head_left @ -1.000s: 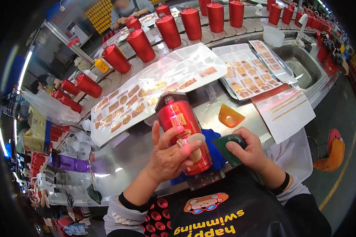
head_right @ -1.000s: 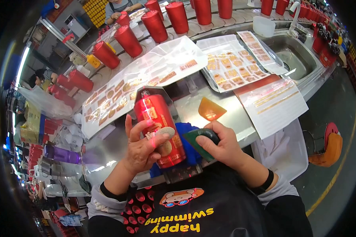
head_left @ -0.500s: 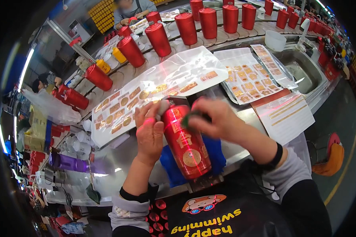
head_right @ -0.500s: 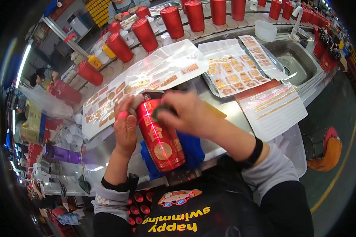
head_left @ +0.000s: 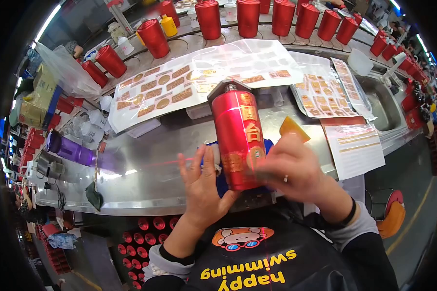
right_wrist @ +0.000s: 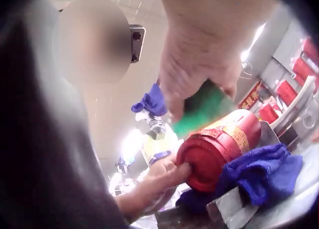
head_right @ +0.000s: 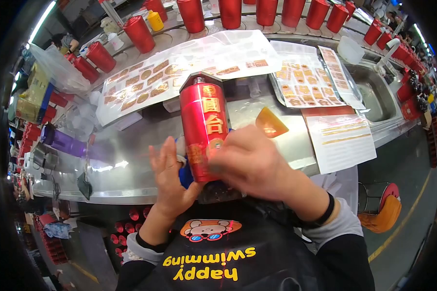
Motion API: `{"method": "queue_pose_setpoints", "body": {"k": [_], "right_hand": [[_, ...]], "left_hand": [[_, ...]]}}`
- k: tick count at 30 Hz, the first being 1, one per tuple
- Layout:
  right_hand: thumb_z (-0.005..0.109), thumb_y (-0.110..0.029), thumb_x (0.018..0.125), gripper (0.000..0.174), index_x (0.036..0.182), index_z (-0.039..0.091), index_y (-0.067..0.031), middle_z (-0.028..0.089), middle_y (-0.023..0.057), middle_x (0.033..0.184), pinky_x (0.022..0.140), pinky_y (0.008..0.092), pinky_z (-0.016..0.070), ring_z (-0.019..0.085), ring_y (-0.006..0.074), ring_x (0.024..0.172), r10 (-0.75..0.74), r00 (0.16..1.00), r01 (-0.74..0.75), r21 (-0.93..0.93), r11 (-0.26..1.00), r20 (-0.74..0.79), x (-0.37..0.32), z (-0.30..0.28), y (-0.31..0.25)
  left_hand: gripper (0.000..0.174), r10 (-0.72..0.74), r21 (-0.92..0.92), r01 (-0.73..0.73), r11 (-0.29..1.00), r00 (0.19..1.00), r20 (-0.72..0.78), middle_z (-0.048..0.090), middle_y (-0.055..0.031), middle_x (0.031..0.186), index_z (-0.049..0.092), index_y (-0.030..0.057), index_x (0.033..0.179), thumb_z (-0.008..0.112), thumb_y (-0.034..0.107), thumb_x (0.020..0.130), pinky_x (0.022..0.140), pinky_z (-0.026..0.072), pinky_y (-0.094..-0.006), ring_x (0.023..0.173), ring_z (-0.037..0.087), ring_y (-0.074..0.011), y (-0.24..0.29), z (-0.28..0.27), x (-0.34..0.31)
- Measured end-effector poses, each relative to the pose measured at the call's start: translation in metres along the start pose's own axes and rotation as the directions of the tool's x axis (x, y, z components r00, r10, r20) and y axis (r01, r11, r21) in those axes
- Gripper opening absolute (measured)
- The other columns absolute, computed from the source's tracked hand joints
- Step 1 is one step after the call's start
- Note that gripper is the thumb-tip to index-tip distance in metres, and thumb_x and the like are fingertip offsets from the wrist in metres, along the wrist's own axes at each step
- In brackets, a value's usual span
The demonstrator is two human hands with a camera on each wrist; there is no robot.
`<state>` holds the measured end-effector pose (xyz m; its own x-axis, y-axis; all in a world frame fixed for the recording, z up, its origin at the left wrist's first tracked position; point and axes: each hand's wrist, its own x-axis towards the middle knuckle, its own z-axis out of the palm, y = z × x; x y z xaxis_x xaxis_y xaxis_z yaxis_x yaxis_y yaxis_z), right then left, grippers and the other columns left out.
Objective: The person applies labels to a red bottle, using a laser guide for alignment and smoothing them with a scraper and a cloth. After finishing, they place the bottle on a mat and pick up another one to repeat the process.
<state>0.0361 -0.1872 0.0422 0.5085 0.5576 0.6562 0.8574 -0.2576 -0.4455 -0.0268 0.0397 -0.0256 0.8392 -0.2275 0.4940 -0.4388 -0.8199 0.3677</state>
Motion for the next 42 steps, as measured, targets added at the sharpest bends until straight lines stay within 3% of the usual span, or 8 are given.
{"method": "queue_pose_setpoints", "body": {"k": [9,12,15,19,22,27,30,42], "right_hand": [[0.075,-0.01,0.06,0.032,0.089,0.062,-0.01,0.051,0.0043,0.082,0.07,0.0381,0.0413,0.054,0.0248,0.077,-0.075,0.995,0.091,-0.243,0.966,0.072,0.007,-0.002,0.0],[0.075,-0.01,0.06,0.032,0.09,0.062,-0.0098,0.052,0.0058,0.083,0.07,0.0382,0.042,0.054,0.0247,0.077,-0.139,0.923,0.036,0.277,0.96,0.36,0.004,-0.005,-0.016],[0.076,-0.009,0.066,0.025,0.087,0.062,-0.0099,0.051,0.0057,0.083,0.068,0.0376,0.042,0.055,0.0239,0.079,-0.02,1.0,0.024,-0.252,0.967,0.019,0.009,0.0,-0.001],[0.073,-0.008,0.064,0.025,0.086,0.061,-0.0088,0.05,0.0048,0.081,0.066,0.0365,0.0394,0.052,0.0231,0.075,-0.158,0.945,0.073,0.285,0.956,0.286,0.002,0.006,-0.019],[0.074,-0.009,0.067,0.022,0.086,0.062,-0.0094,0.049,0.0047,0.079,0.067,0.0361,0.0405,0.054,0.023,0.075,-0.036,0.999,0.046,-0.274,0.961,0.041,0.014,-0.001,-0.007],[0.076,-0.014,0.079,0.019,0.095,0.067,-0.0083,0.063,0.0071,0.084,0.068,0.0334,0.0478,0.063,0.0208,0.078,0.151,0.971,-0.188,0.204,0.961,0.185,-0.003,-0.007,-0.012],[0.068,-0.013,0.091,0.016,0.1,0.062,-0.0019,0.066,0.0035,0.082,0.06,0.0231,0.0486,0.062,0.0077,0.07,0.689,0.702,-0.62,0.631,0.466,0.18,-0.011,-0.001,-0.009],[0.067,-0.021,0.094,0.023,0.099,0.06,-0.0004,0.063,0.001,0.079,0.06,0.0218,0.0459,0.055,0.0036,0.068,0.716,0.697,-0.626,0.521,0.58,0.04,-0.026,0.027,0.009]], "left_hand": [[0.094,-0.082,-0.047,0.083,0.995,0.996,0.024,0.048,-0.0205,0.14,0.037,-0.0042,0.143,0.075,0.05,0.076,0.113,0.0121,-0.0612,0.134,0.038,-0.0421,0.001,0.013,0.002],[0.09,-0.051,0.015,0.05,0.999,0.999,0.007,0.051,-0.0181,0.137,0.042,-0.0028,0.141,0.077,0.048,0.075,0.113,0.013,-0.0613,0.132,0.04,-0.0416,0.004,0.004,0.006],[0.091,-0.033,0.012,0.033,0.999,0.998,-0.055,0.054,-0.0166,0.134,0.046,-0.0034,0.138,0.08,0.048,0.071,0.113,0.0127,-0.0613,0.131,0.043,-0.0412,0.01,0.003,0.009],[0.093,0.0,0.054,0.003,0.999,0.999,-0.044,0.055,-0.0203,0.128,0.044,-0.0051,0.139,0.078,0.049,0.072,0.112,0.0118,-0.063,0.131,0.042,-0.0403,0.007,0.002,0.009],[0.092,-0.007,0.004,0.007,1.0,1.0,-0.019,0.052,-0.0219,0.132,0.039,-0.0056,0.142,0.076,0.047,0.075,0.112,0.012,-0.0626,0.133,0.039,-0.0401,0.01,0.0,0.01],[0.096,-0.058,-0.397,0.091,0.913,0.994,0.095,0.036,-0.0265,0.143,0.023,-0.0087,0.147,0.07,0.046,0.083,0.115,0.0163,-0.054,0.135,0.035,-0.0398,0.005,-0.002,0.012],[0.095,-0.249,-0.762,0.261,0.593,0.959,0.134,0.032,-0.028,0.145,0.019,-0.0105,0.147,0.065,0.048,0.088,0.114,0.0213,-0.0459,0.135,0.035,-0.0393,0.001,0.019,0.017],[0.075,-0.36,-0.86,0.332,0.388,0.913,0.19,0.04,-0.0237,0.14,0.017,-0.009,0.149,0.05,0.037,0.1,0.11,0.0279,-0.0397,0.128,0.04,-0.0305,0.012,0.023,0.028]]}}
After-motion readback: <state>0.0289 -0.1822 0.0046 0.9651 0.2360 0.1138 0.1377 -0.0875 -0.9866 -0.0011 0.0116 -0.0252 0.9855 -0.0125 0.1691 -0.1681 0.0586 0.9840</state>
